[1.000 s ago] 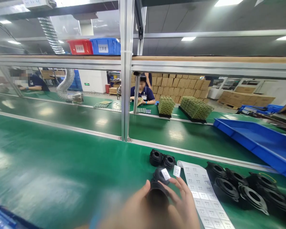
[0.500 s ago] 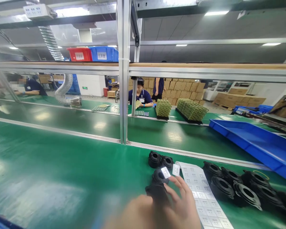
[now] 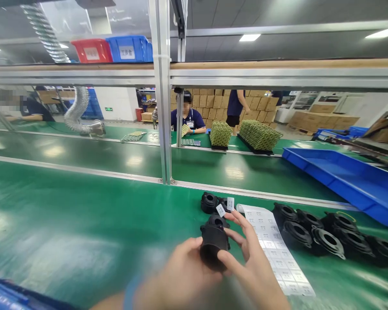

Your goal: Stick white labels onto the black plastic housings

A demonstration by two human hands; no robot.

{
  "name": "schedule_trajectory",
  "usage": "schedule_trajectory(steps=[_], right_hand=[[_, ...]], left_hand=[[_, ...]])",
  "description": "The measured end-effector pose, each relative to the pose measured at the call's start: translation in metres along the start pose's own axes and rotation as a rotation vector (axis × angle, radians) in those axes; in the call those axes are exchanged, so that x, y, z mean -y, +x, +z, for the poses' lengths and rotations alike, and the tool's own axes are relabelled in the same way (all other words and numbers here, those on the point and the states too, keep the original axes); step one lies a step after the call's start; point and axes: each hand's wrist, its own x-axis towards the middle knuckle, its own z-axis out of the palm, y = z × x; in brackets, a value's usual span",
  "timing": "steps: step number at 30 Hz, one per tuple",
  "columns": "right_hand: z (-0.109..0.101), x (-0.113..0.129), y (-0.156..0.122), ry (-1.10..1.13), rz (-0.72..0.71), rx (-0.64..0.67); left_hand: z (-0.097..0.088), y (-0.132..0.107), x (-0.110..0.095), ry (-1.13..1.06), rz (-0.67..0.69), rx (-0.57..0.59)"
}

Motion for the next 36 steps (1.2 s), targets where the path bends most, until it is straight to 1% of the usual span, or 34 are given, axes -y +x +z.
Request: schedule_trajectory(steps=[1,3,5,9,13,17,19,21,22,24,25,27,29,32,34,36], right_hand=[[0.000,0.000,0.000,0.061,0.033,-0.001],[-0.001,0.000,-0.001,0.118,0.051,-0.001],[-0.003,-0.002,0.000,0.066,0.025,-0.007],[-0.010,-0.012,0.001,-0.093,-0.061,-0.024],[-0.013,-0.018,0.000,-0.159,-0.129,-0.015],[-0.013,-0.025,0.001,-0.142,-0.191,0.001],[-0.014,-0.030,0.003,-0.087,-0.226,-0.061],[-0.016,-0.034,0.005,-0.028,-0.231,-0.185],[-0.017,-0.035,0.007,-0.001,-0.215,-0.239],[-0.019,-0.032,0.010,0.051,-0.160,-0.298],[-0.019,-0.029,0.011,0.072,-0.129,-0.300],[-0.019,-0.019,0.016,0.103,-0.089,-0.258],[-0.018,-0.007,0.023,0.129,-0.080,-0.183],[-0.015,0.005,0.032,0.161,-0.074,-0.081],[-0.012,0.005,0.036,0.154,-0.037,-0.072],[-0.009,-0.001,0.036,0.127,0.003,-0.106]], left_hand=[[0.000,0.000,-0.001,0.007,-0.004,0.011],[-0.002,0.000,0.000,0.050,-0.027,0.017],[-0.006,0.000,0.001,0.113,-0.035,-0.023],[-0.016,0.002,0.002,0.267,0.012,-0.152],[-0.021,0.004,0.001,0.338,-0.004,-0.173],[-0.016,0.003,-0.002,0.347,0.036,-0.163],[-0.013,0.002,-0.006,0.351,0.082,-0.168],[-0.011,0.003,-0.010,0.355,0.124,-0.218],[-0.011,0.003,-0.012,0.355,0.137,-0.251],[-0.012,0.004,-0.016,0.340,0.158,-0.303],[-0.013,0.005,-0.017,0.333,0.169,-0.312],[-0.017,0.007,-0.019,0.328,0.202,-0.302],[-0.021,0.009,-0.020,0.328,0.232,-0.294],[-0.026,0.012,-0.021,0.313,0.239,-0.337],[-0.028,0.014,-0.022,0.313,0.232,-0.359],[-0.028,0.015,-0.022,0.324,0.232,-0.370]])
